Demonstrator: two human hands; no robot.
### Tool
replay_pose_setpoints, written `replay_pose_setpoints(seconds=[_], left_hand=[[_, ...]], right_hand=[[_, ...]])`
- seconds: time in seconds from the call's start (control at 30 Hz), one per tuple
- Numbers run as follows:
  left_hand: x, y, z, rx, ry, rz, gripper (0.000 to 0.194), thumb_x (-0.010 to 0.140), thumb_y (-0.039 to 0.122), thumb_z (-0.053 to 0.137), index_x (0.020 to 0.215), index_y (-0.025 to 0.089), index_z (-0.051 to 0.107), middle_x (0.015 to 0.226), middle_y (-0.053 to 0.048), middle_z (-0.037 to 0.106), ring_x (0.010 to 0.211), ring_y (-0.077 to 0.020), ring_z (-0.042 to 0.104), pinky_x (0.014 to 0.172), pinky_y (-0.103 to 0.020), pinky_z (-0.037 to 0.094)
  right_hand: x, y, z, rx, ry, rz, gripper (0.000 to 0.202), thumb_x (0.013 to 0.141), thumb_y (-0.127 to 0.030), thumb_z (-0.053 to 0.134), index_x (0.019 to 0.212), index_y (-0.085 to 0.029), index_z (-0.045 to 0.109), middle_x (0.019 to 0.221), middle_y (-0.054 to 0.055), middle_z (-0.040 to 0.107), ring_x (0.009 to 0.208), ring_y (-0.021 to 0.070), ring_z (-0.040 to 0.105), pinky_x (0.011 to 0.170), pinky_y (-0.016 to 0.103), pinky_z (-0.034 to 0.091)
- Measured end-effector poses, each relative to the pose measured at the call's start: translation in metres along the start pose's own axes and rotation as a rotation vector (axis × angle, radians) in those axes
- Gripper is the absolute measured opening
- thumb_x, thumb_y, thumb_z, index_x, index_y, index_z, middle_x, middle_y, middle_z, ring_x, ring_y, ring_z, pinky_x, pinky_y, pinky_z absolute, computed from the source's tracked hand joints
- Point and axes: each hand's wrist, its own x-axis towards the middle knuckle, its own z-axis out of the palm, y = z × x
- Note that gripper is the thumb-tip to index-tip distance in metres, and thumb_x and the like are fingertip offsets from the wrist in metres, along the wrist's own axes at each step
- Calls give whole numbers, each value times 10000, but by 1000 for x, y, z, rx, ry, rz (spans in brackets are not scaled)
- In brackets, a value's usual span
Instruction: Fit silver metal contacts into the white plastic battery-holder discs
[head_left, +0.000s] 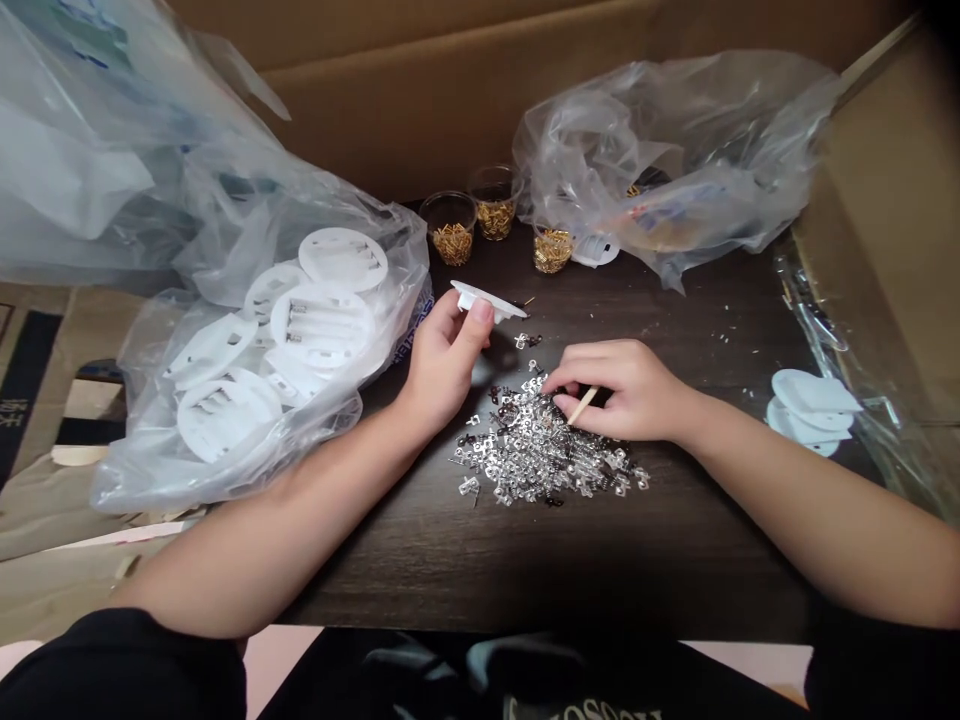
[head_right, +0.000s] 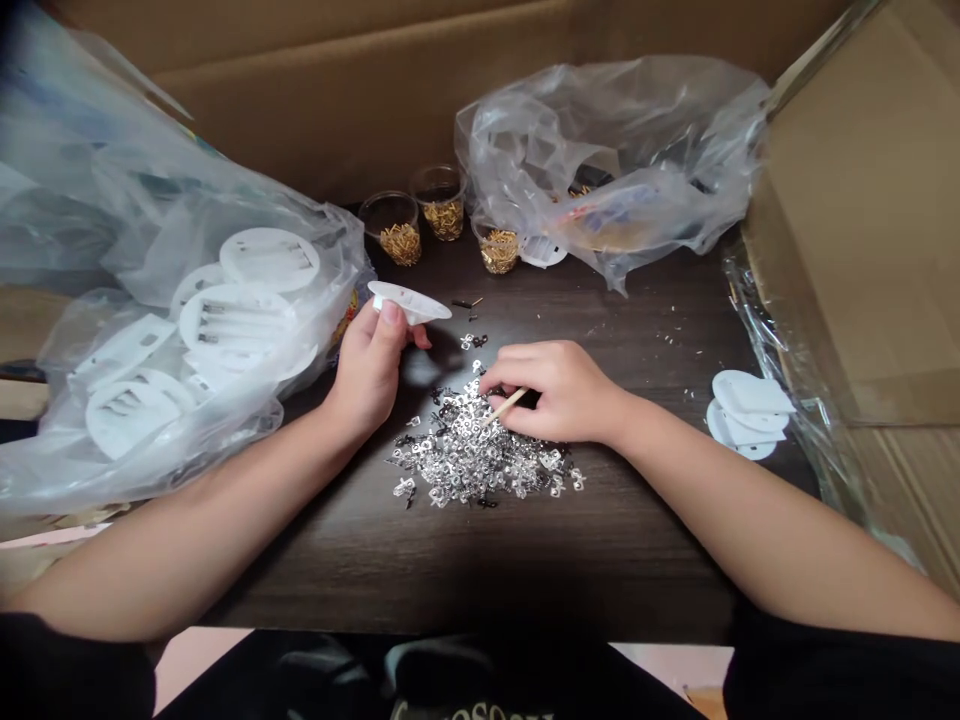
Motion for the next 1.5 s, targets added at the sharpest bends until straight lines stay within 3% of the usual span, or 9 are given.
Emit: replay_pose_setpoints(seconds=[0.13,0.3,0.5,0.7,0.87,1.07,1.3,1.5], left_hand=[[-1,-1,0,18,-13,20,537,915,738,570,892,206,632,773,-17,612,722,-138,570,691,-277,482],[-1,-3,-1,34,-9,20,537,917,737,569,856,205,615,762,-15,595,721,-138,561,683,-276,467],[0,0,1,44,-44,37,526,923,727,572,922,207,654,840,-46,685,743,-149,603,708,-293,501],[1,3,3,22,-62,49,513,931,712,576,935,205,655,922,-66,735,815,-160,663,770,-300,543],[0,2,3,12,-57,41,509,933,706,577,948,203,654,938,-70,744,843,-165,685,781,-300,550],[-1,2,1,32,-56,50,533,934,729,547,922,208,659,872,-60,708,776,-162,638,736,-307,527],[-1,3,-1,-11,-158,39,584,857,785,604,921,207,661,839,-48,662,782,-173,620,739,-310,504],[-2,0,-4,66,-286,229,598,743,683,807,1088,209,690,973,-70,665,882,-207,618,784,-333,501]], right_hand=[[1,6,1,-78,-82,23,139,895,-239,699,1018,-232,763,922,2,735,744,146,654,644,290,424],[-2,7,3,-68,-12,39,140,945,-239,637,1003,-222,764,921,27,734,753,151,666,664,288,451],[1,-5,10,-97,111,29,212,970,-295,655,1121,-219,783,931,42,715,724,137,636,656,284,471],[7,-17,23,-118,35,122,143,943,-252,657,955,-236,799,922,22,704,720,128,632,632,282,437],[7,-17,25,-106,46,132,126,924,-231,660,919,-221,785,925,29,696,710,129,624,619,285,443],[6,-13,22,70,238,41,101,953,-201,650,968,-204,750,930,58,713,776,156,668,679,316,547],[4,-22,14,67,426,107,85,945,-197,678,961,-249,743,945,49,804,671,151,698,551,310,546],[4,-25,3,103,661,202,81,923,-220,727,976,-275,754,940,50,795,737,193,712,561,350,521]])
